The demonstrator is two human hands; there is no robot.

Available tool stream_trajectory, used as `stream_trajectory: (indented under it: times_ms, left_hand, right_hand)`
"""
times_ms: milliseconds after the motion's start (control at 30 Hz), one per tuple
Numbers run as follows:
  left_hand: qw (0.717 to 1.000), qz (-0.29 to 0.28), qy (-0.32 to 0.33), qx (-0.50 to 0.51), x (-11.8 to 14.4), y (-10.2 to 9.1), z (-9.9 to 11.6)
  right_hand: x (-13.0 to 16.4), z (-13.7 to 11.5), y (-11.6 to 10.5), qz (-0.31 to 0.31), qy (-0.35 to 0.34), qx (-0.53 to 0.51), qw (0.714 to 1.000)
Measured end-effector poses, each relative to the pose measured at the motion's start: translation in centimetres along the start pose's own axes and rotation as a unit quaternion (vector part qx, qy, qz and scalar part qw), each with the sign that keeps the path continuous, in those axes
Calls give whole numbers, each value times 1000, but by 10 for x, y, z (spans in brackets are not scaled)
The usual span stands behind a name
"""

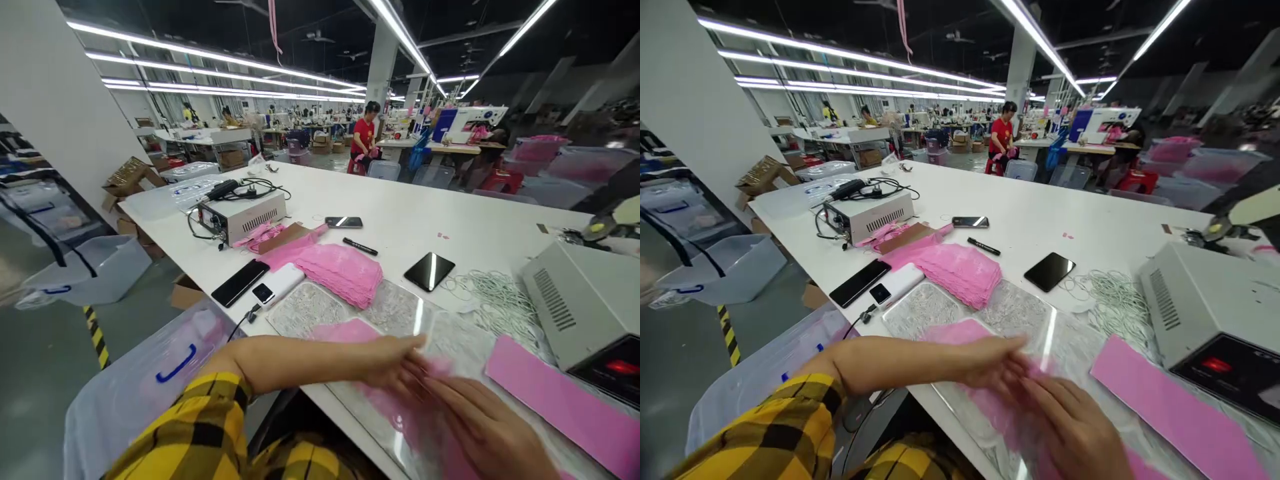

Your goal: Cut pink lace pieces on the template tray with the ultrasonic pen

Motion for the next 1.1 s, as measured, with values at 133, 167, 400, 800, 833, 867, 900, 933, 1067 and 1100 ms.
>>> stream_trajectory:
  times_ms: [133,167,400,800,833,867,900,933,1067,1100]
  left_hand:
    - [960,-28,-80,266,24,4,-44]
    - [944,-37,-95,315,28,8,-53]
    - [851,-47,-159,498,43,28,-78]
    - [833,-50,-183,520,59,16,-90]
    - [831,-50,-187,521,62,15,-93]
    - [829,-50,-191,523,65,14,-95]
    - [827,-50,-195,525,68,13,-98]
    - [824,-51,-200,527,70,12,-100]
    - [816,-44,-216,535,80,6,-111]
    - [814,-42,-220,536,82,6,-114]
  right_hand:
    - [-32,-19,24,-74,47,-49,995]
    - [-32,-13,23,-74,79,-62,992]
    - [34,65,0,-140,388,-2,911]
    - [47,73,20,-187,443,-20,876]
    - [44,73,21,-186,446,-28,875]
    - [42,72,22,-187,450,-36,873]
    - [39,72,25,-190,454,-46,869]
    - [37,72,28,-195,459,-58,865]
    - [27,72,44,-227,474,-101,845]
    - [24,72,47,-233,477,-108,841]
Point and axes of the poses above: each hand's wrist, its own x-axis away from the middle knuckle, its own y-axis out of the palm, z = x × y, the point moved 9 cm from there along -x, towards the middle knuckle, and after that the axes turned 1 degree about -z, right-handed, at the moved point
